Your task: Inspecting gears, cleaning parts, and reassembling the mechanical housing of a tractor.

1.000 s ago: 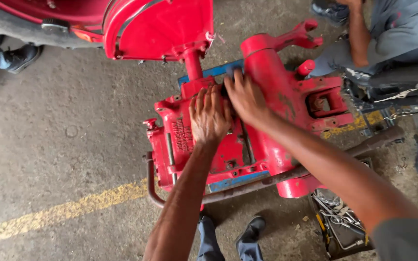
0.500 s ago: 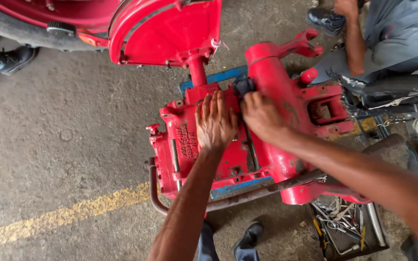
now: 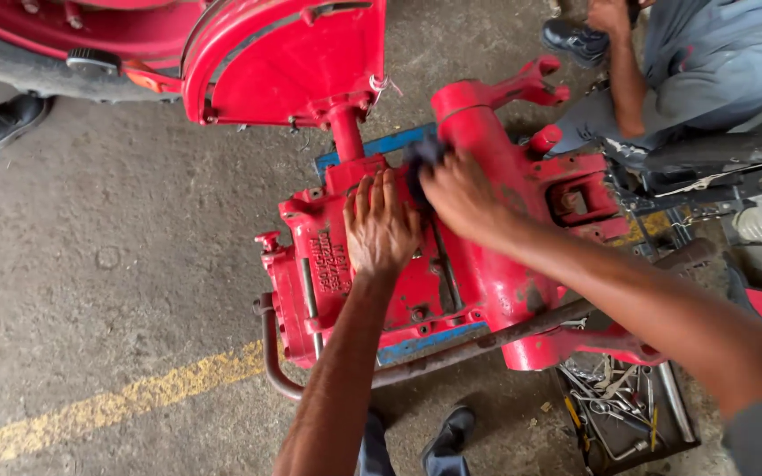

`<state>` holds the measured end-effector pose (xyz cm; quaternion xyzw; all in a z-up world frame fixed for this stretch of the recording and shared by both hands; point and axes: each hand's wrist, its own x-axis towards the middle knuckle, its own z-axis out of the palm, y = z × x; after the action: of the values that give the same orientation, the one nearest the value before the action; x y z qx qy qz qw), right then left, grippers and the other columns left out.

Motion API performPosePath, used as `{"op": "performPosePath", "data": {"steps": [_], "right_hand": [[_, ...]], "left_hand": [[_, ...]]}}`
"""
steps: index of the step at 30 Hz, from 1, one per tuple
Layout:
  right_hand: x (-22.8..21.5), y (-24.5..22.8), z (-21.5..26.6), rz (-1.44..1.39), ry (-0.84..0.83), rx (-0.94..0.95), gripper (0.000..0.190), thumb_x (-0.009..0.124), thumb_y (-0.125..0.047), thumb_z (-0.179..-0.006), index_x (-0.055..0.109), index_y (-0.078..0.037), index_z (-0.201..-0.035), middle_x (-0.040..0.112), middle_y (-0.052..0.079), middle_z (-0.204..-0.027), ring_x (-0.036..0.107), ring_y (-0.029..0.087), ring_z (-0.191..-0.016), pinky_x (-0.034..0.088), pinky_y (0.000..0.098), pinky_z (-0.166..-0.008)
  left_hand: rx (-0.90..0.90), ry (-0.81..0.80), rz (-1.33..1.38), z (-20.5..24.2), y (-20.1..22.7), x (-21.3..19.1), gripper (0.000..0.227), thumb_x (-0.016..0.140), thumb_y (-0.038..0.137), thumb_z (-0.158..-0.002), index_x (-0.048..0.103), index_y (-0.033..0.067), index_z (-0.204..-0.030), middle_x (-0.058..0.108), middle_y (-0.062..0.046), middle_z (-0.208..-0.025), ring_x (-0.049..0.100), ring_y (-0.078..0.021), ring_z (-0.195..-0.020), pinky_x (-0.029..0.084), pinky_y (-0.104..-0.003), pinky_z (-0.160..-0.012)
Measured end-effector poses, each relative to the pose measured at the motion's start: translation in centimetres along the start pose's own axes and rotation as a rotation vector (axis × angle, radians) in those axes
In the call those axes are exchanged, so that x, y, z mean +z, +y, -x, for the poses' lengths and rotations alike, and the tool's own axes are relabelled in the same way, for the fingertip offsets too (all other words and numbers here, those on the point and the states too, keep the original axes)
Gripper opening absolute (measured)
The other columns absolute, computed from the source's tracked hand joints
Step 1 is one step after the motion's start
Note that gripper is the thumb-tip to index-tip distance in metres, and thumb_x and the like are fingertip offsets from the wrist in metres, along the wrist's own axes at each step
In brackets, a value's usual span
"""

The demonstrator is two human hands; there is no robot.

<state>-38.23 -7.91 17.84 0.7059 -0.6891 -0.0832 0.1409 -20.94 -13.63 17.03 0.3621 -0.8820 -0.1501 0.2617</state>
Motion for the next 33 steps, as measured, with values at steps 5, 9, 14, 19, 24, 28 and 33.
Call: {"op": "performPosePath", "data": {"steps": [5, 9, 14, 19, 24, 28, 33], "right_hand": [[-5.3, 4.5, 0.4, -0.573, -0.235, 0.222, 0.023, 0.067, -0.014, -0.083, 0.075, -0.016, -0.104, 0.074, 0.019, -0.090, 0.072, 0.038, -0.083, 0.054, 0.0531, -0.072], [-7.5, 6.8, -1.6, -0.497, 0.260, 0.334, 0.021, 0.065, -0.016, -0.100, 0.070, -0.007, -0.118, 0.073, 0.021, -0.096, 0.069, 0.041, -0.082, 0.053, 0.0544, -0.070], [-1.8, 1.5, -0.8, -0.296, 0.150, 0.062, 0.027, 0.064, -0.019, -0.082, 0.068, -0.004, -0.105, 0.072, 0.021, -0.089, 0.071, 0.037, -0.088, 0.054, 0.0539, -0.084], [3.8, 0.9, -5.9, -0.198, 0.054, 0.074, 0.022, 0.064, -0.011, -0.079, 0.071, -0.003, -0.098, 0.074, 0.019, -0.090, 0.070, 0.036, -0.094, 0.051, 0.0535, -0.094], [5.7, 7.1, -9.8, -0.991, 0.133, 0.413, 0.030, 0.056, 0.004, -0.084, 0.071, -0.003, -0.109, 0.074, 0.019, -0.103, 0.072, 0.032, -0.099, 0.056, 0.0477, -0.088], [1.8, 7.7, -6.3, -0.623, 0.319, 0.403, 0.029, 0.061, -0.001, -0.088, 0.074, -0.002, -0.113, 0.073, 0.019, -0.108, 0.066, 0.040, -0.099, 0.052, 0.0526, -0.083], [6.1, 2.9, -5.0, -0.053, -0.011, -0.089, 0.013, 0.068, -0.017, -0.079, 0.078, -0.011, -0.083, 0.075, 0.011, -0.099, 0.068, 0.030, -0.107, 0.052, 0.0502, -0.106]], "left_hand": [[0.001, 0.007, -0.007, 0.2, 0.1, 0.1, 0.059, 0.055, 0.028, -0.093, 0.052, -0.0012, -0.144, 0.058, -0.018, -0.145, 0.050, -0.0364, -0.138, 0.036, -0.055, -0.115], [-0.007, 0.006, -0.014, 0.0, 0.2, 0.0, 0.058, 0.055, 0.027, -0.092, 0.052, -0.0008, -0.142, 0.059, -0.017, -0.145, 0.050, -0.0359, -0.138, 0.036, -0.055, -0.114], [0.011, 0.031, -0.022, -0.1, 0.2, -0.2, 0.057, 0.056, 0.026, -0.091, 0.053, -0.0018, -0.141, 0.060, -0.019, -0.142, 0.052, -0.0362, -0.136, 0.038, -0.055, -0.112], [0.014, 0.044, -0.033, 0.0, 0.3, -0.5, 0.055, 0.056, 0.026, -0.092, 0.055, -0.0023, -0.139, 0.063, -0.019, -0.139, 0.055, -0.0368, -0.135, 0.041, -0.054, -0.111], [0.032, 0.052, -0.038, -0.1, 0.2, -0.2, 0.057, 0.055, 0.025, -0.091, 0.054, -0.0028, -0.140, 0.062, -0.020, -0.140, 0.055, -0.0365, -0.134, 0.041, -0.054, -0.110], [0.028, 0.042, -0.003, 0.2, 0.3, -0.1, 0.059, 0.056, 0.026, -0.089, 0.054, -0.0042, -0.140, 0.062, -0.021, -0.140, 0.054, -0.0386, -0.132, 0.041, -0.053, -0.109], [0.032, 0.027, -0.004, 0.6, 0.3, -0.2, 0.056, 0.055, 0.026, -0.092, 0.054, -0.0030, -0.139, 0.063, -0.021, -0.138, 0.055, -0.0384, -0.132, 0.042, -0.054, -0.110]]}}
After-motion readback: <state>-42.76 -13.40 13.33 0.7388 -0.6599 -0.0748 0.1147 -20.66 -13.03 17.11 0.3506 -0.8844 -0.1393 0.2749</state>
